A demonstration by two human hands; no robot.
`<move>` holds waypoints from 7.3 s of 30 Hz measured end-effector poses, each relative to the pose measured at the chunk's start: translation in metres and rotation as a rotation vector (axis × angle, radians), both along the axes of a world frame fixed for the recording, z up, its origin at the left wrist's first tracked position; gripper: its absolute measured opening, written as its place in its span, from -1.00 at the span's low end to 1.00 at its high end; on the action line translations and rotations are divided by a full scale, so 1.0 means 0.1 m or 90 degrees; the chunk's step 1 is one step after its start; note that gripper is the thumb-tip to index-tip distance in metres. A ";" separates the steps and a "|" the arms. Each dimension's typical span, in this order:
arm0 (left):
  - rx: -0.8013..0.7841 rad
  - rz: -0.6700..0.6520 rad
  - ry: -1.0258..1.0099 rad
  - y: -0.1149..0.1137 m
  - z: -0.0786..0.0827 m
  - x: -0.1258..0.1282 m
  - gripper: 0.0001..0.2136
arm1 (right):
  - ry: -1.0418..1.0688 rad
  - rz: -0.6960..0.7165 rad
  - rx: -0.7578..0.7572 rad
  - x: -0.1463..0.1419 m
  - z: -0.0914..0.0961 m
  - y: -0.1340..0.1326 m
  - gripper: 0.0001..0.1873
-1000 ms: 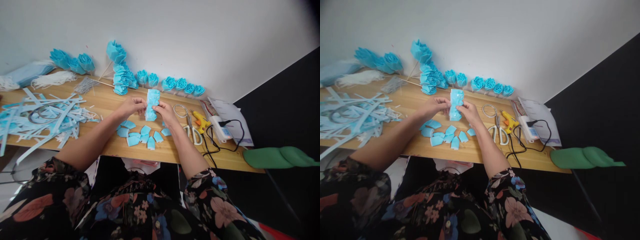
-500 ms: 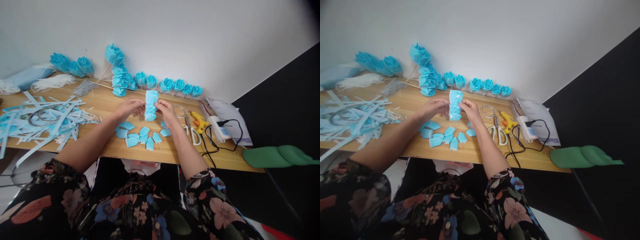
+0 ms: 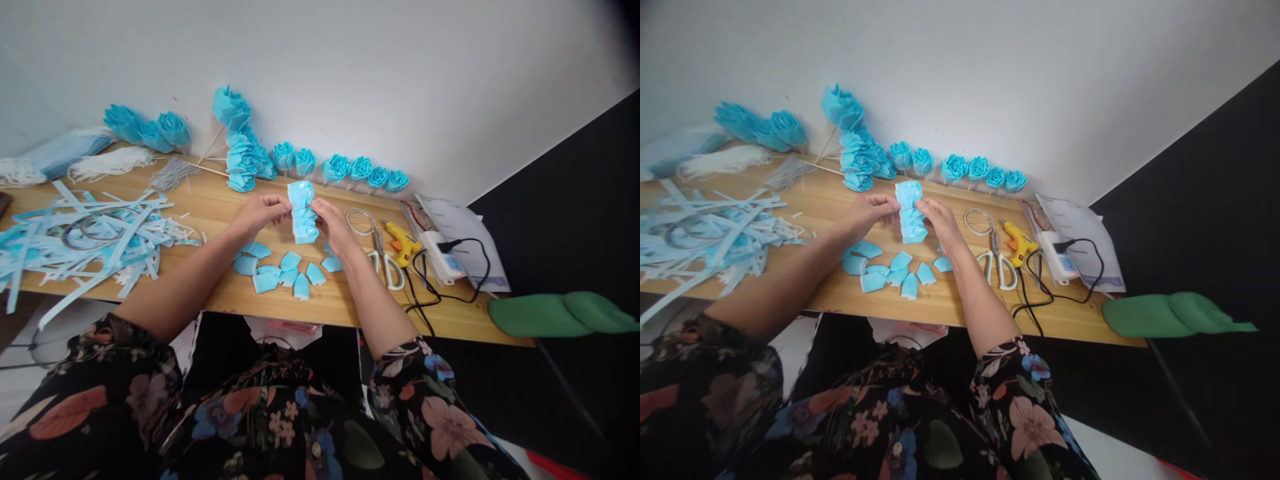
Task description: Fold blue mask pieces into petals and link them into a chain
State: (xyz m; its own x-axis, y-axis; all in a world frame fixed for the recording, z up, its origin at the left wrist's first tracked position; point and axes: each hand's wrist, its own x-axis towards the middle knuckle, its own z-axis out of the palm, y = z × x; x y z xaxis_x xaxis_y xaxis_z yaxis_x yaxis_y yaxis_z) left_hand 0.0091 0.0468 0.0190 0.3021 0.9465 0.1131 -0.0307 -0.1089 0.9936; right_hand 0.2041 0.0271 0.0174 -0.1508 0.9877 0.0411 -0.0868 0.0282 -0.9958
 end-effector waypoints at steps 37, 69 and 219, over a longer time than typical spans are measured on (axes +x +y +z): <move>0.001 -0.049 0.066 0.02 -0.06 0.00 -0.75 | 0.044 -0.118 0.013 0.05 0.00 0.06 -0.64; -0.016 -0.017 -0.017 -0.01 0.01 0.02 -0.73 | 0.013 -0.105 0.044 0.02 -0.03 0.06 -0.67; 0.071 -0.001 0.051 0.09 -0.12 0.00 -0.77 | -0.123 -0.057 0.080 0.14 0.04 0.07 -0.72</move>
